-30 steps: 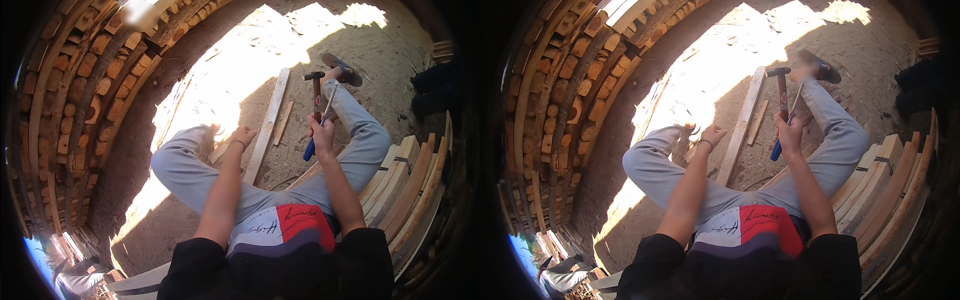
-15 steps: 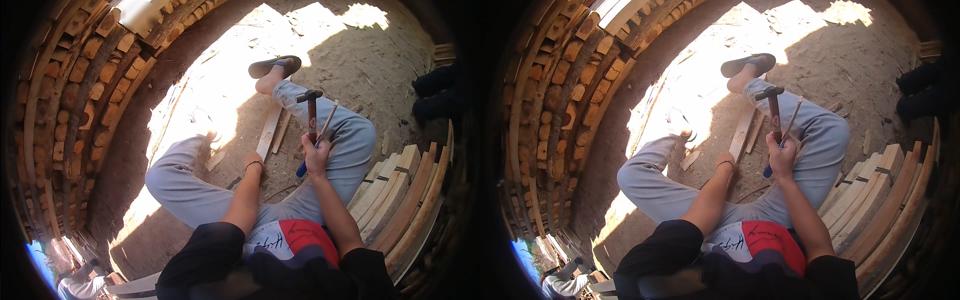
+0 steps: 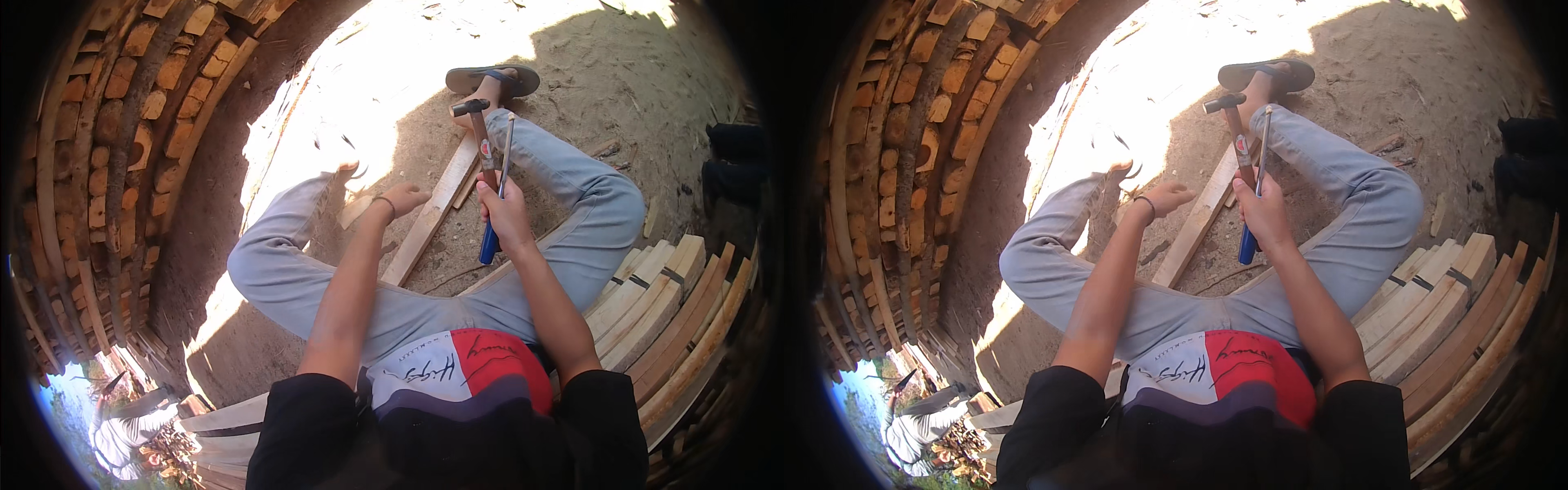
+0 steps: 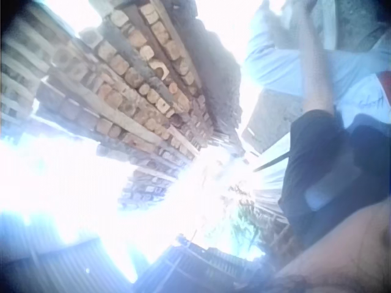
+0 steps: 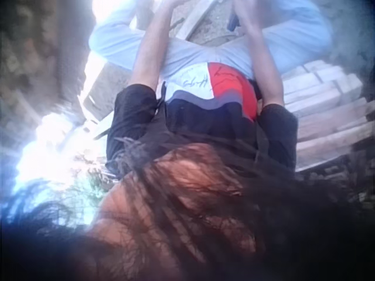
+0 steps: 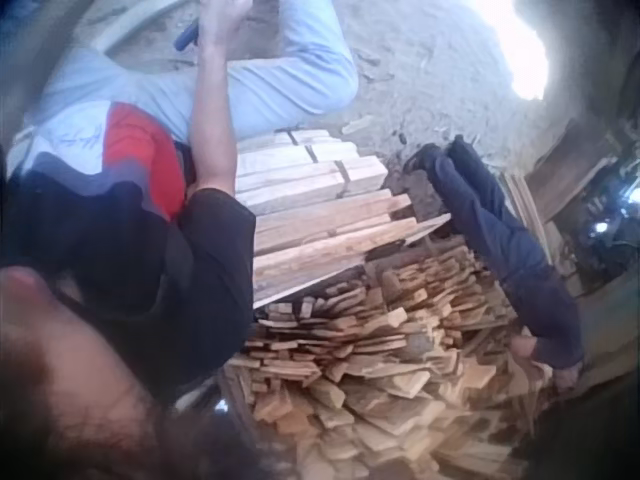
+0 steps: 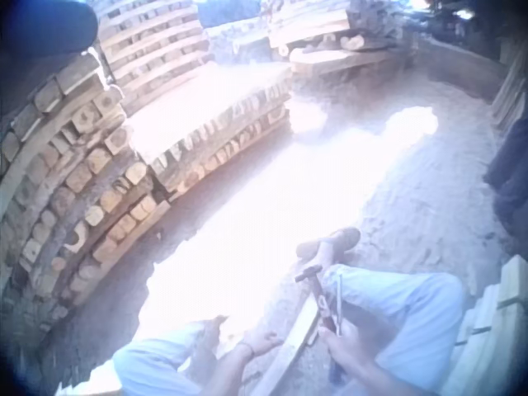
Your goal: The person shapes a piece of wood using a chisel and a hammer, striking the chisel with the hammer to remove material.
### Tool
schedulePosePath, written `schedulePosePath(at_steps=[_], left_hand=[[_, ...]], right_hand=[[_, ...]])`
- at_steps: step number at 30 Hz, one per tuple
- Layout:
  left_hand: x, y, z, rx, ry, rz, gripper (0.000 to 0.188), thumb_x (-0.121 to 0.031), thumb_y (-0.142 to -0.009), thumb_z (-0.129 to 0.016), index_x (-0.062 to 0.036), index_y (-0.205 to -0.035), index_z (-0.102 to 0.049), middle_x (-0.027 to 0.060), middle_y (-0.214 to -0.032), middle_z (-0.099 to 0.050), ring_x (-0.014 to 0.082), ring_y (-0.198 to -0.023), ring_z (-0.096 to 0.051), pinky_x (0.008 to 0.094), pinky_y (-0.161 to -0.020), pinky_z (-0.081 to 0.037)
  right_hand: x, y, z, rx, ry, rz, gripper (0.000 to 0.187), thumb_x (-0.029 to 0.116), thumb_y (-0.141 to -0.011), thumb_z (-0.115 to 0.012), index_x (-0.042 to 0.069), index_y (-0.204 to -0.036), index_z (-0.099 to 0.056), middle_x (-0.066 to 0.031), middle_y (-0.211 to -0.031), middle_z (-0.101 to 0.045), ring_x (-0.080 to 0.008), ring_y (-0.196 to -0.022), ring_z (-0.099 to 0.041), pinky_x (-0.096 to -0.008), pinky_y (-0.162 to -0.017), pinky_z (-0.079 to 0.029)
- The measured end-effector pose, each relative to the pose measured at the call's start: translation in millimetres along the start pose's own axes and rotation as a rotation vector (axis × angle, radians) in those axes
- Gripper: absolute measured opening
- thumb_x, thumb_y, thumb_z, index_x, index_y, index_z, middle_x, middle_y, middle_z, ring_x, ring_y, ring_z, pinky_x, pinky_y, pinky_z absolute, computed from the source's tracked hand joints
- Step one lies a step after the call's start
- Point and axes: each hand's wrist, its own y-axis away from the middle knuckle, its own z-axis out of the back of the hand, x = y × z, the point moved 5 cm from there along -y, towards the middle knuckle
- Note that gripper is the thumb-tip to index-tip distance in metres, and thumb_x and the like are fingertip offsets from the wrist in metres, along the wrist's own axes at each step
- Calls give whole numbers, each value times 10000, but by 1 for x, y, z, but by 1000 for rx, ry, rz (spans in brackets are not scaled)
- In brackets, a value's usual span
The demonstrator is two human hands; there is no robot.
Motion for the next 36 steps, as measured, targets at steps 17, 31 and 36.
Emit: schedulePosePath(at_steps=[17, 31, 36], left_hand=[[-52, 140, -6, -544, -18, -1079, 477, -147, -832, -738, -88, -1289, -616, 107, -1195, -593, 263, -1032, -633, 359, -872, -536], [-6, 91, 31, -288, 927, -549, 350, -236, -1011, -676, -8, -1275, -648, 126, -1170, -727, 190, -1022, -712, 327, -860, -596], [12, 88, 51, -521, 1054, -419, 265, -151, -1029, -620, -13, -1255, -634, 75, -1002, -744, 148, -942, -710, 295, -790, -604]], right_hand=[[-32, -7, -50, 131, 375, 63, 267, 112, -997, -547, 48, -1254, -569, -55, -872, -594, -175, -748, -613, -337, -659, -511], [-23, 21, -69, 96, 1385, 644, 421, 120, -913, -627, 81, -1330, -585, -88, -944, -585, -280, -871, -650, -422, -706, -549], [-23, 17, -67, 70, 1376, 717, 409, 118, -916, -616, 74, -1322, -598, -90, -925, -576, -284, -857, -649, -427, -712, -546]])
